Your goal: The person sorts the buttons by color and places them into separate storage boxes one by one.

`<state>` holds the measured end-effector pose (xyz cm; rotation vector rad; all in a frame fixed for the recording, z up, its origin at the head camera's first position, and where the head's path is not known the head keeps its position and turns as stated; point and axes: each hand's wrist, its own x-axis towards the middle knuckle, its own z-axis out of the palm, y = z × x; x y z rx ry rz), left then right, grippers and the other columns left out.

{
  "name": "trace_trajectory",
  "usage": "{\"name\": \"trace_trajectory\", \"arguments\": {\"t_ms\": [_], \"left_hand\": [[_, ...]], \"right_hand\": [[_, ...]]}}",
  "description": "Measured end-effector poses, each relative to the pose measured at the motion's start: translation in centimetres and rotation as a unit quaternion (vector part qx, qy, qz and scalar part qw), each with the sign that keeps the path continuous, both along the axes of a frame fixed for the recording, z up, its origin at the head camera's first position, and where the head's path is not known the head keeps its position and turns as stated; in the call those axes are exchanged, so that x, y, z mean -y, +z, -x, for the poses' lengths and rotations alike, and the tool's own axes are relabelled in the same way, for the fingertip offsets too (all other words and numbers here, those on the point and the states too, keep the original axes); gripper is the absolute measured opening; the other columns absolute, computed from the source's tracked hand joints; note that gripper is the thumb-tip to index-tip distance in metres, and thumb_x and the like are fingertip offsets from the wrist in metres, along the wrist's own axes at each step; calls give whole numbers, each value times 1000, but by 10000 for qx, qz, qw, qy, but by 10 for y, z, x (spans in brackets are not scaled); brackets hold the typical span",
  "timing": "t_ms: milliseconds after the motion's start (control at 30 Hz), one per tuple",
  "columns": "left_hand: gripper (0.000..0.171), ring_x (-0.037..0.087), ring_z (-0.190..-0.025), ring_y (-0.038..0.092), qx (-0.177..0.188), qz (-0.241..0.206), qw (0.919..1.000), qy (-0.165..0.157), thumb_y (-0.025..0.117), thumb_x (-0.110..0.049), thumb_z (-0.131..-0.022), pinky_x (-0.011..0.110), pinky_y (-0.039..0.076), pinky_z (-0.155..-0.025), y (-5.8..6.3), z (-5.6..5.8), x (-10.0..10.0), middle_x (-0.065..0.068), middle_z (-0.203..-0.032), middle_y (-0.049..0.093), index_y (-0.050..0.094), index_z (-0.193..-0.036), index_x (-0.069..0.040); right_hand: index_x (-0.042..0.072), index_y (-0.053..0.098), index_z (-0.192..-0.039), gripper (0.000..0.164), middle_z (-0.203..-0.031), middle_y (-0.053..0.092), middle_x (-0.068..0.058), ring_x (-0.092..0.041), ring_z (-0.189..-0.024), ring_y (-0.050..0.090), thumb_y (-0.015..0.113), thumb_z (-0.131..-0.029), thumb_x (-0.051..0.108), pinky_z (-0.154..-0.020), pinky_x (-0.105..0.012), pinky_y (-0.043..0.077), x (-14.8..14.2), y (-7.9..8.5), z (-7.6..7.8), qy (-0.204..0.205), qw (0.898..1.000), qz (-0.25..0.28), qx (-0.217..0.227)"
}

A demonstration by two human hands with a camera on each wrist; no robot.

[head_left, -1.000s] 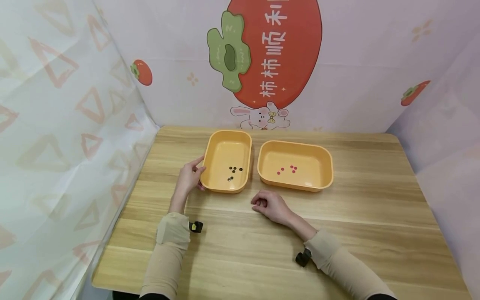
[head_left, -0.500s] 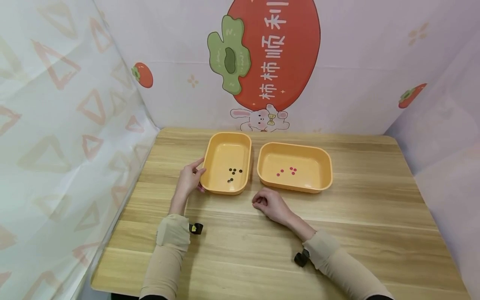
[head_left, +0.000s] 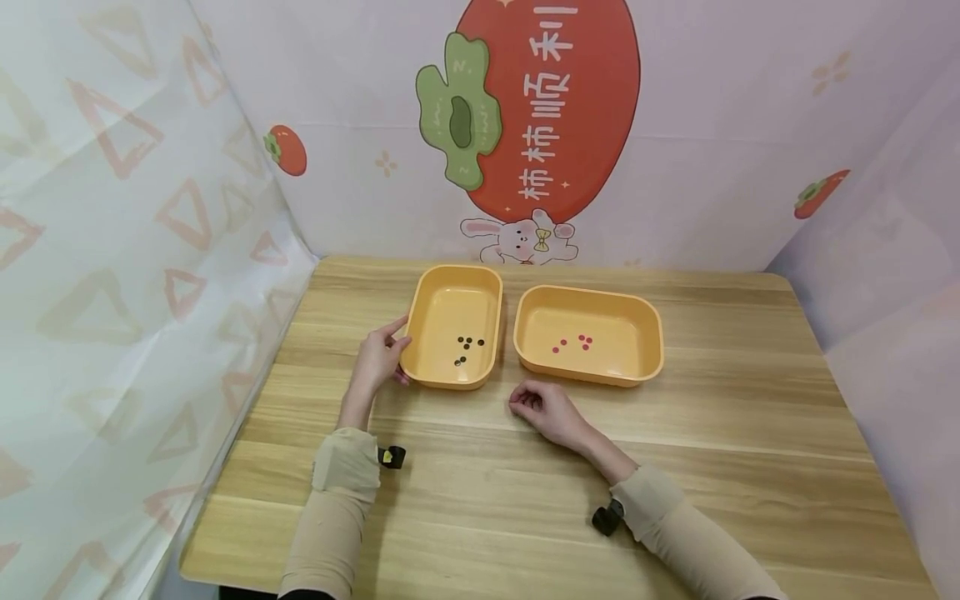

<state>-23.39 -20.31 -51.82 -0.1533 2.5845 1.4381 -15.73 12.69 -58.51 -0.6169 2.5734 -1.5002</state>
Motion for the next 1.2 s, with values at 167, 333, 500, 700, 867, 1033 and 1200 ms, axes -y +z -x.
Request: {"name": "trace_trajectory", "arguments": {"t_ms": [167, 333, 500, 700, 867, 1033, 1200], "left_hand": [[52, 12, -43, 64, -12, 9, 10000, -17, 60, -12, -114, 47, 71, -52, 1, 0, 0, 23, -95, 64, 50, -166, -12], [52, 12, -43, 64, -14, -38, 10000, -23, 59, -13, -114, 46, 71, -51, 0, 1, 0, 23, -94, 63, 50, -166, -12], [52, 13, -43, 64, -39, -19, 10000, 0, 60, -13, -114, 46, 71, -52, -1, 1, 0, 24, -95, 63, 51, -166, -13], [52, 13, -44, 64, -31, -54, 10000, 15, 60, -13, -114, 47, 71, -52, -3, 1, 1, 23, -93, 61, 50, -166, -12], [53, 13, -44, 64, -26, -59, 10000, 1, 60, -13, -114, 46, 71, -51, -2, 1, 1, 23, -93, 61, 50, -166, -13], [53, 13, -44, 64, -10, -85, 10000, -15, 60, -13, -114, 45, 71, -51, -2, 1, 1, 23, -93, 61, 49, -166, -13], [53, 14, -44, 64, 5, -129, 9999, 8, 59, -12, -114, 45, 71, -52, -2, 1, 1, 23, -94, 59, 49, -166, -14]], "right_hand": [[1, 79, -102, 6, -95, 78, -12, -5, -81, 63, 81, -96, 2, -68, -15, 55, -3, 6, -1, -30, 9987, 294, 412], [0, 79, -104, 8, -95, 78, -14, -4, -81, 63, 82, -96, -1, -67, -16, 55, -5, 8, -6, -63, 9987, 409, 311], [-1, 78, -104, 11, -98, 78, -14, -3, -84, 64, 82, -95, -4, -72, -19, 58, -10, 18, -10, -215, 9979, 598, -78], [-2, 78, -104, 12, -98, 78, -15, -7, -87, 66, 81, -94, -7, -76, -23, 63, -24, 38, -10, -245, 9949, 797, -561], [0, 79, -106, 13, -101, 78, -13, -6, -90, 67, 82, -94, -5, -79, -18, 62, -37, 55, -4, -437, 9940, 817, -589], [-1, 78, -106, 13, -105, 78, -15, -3, -91, 66, 82, -94, -5, -81, -15, 62, -52, 61, 5, -738, 9918, 747, -732], [-3, 78, -106, 12, -104, 77, -19, -6, -91, 67, 81, -95, -6, -80, -14, 61, -67, 58, 16, -989, 9876, 751, -957]]}}
